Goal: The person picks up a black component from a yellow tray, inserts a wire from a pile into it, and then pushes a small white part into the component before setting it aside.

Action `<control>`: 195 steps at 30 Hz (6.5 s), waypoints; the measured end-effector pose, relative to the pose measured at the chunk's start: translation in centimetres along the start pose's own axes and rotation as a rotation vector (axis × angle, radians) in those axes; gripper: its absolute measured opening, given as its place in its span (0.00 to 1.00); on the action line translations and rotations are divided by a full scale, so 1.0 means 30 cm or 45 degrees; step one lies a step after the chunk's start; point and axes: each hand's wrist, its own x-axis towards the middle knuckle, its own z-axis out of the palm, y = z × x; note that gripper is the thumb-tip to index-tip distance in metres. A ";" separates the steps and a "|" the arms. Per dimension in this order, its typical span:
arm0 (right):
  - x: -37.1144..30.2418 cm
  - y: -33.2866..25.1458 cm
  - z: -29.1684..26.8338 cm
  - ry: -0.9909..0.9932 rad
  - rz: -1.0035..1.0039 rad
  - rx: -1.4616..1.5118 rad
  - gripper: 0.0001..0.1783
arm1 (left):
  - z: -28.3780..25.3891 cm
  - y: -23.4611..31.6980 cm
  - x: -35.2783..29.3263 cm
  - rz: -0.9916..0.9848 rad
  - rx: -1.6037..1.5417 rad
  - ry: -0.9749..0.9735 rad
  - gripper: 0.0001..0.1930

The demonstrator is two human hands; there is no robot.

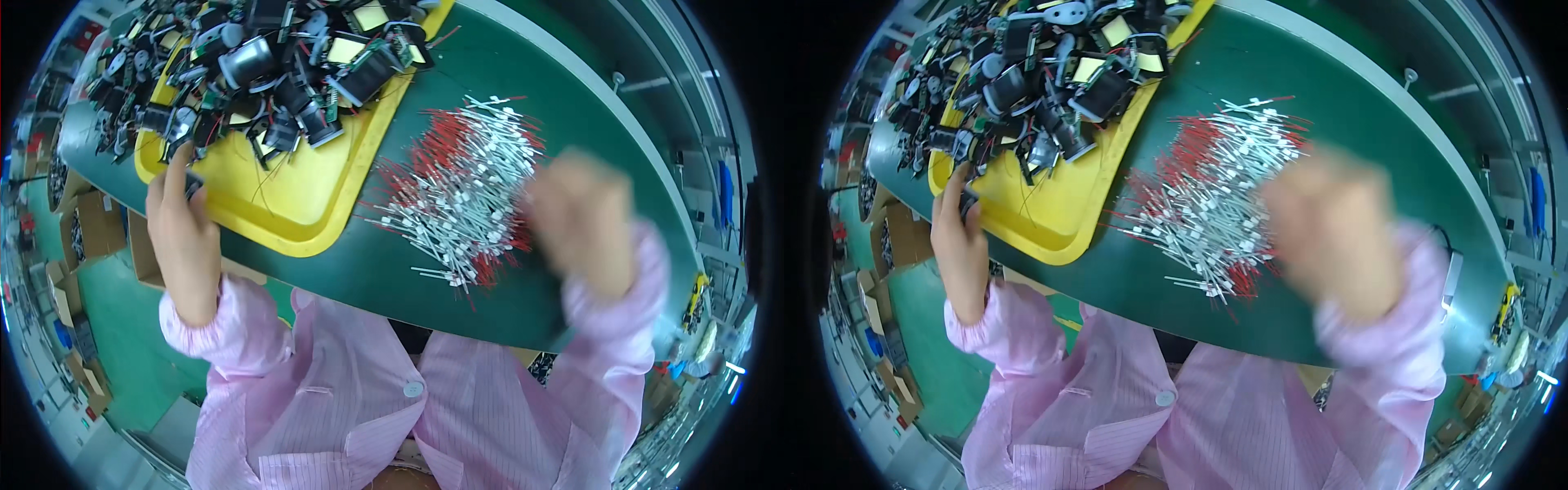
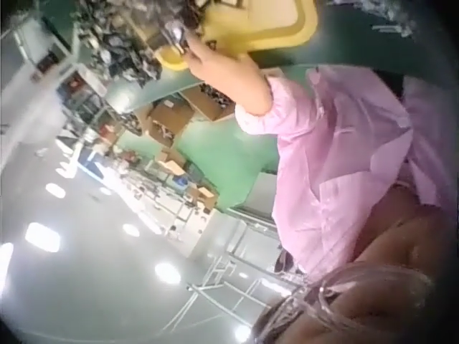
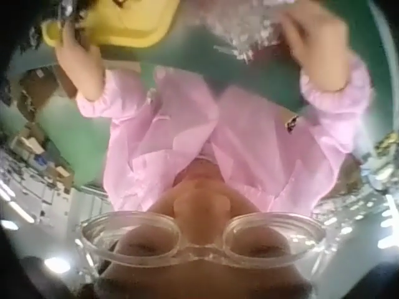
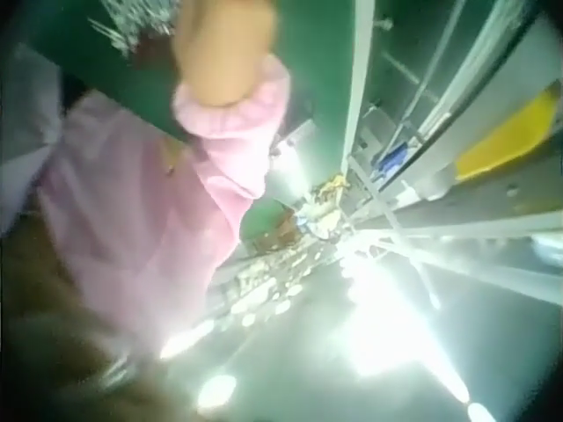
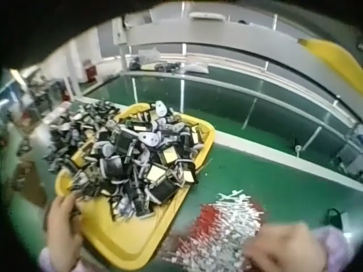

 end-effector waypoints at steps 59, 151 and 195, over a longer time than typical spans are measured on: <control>-0.138 -0.298 0.029 0.677 0.549 1.812 0.07 | 0.009 0.451 -0.227 0.421 -1.753 -0.596 0.26; -0.093 -0.338 -0.042 0.448 0.452 1.012 0.10 | 0.022 0.436 -0.213 0.691 -1.230 -0.193 0.24; -0.125 -0.279 0.043 0.399 0.235 0.690 0.12 | 0.024 0.407 -0.158 0.515 -1.594 -0.561 0.20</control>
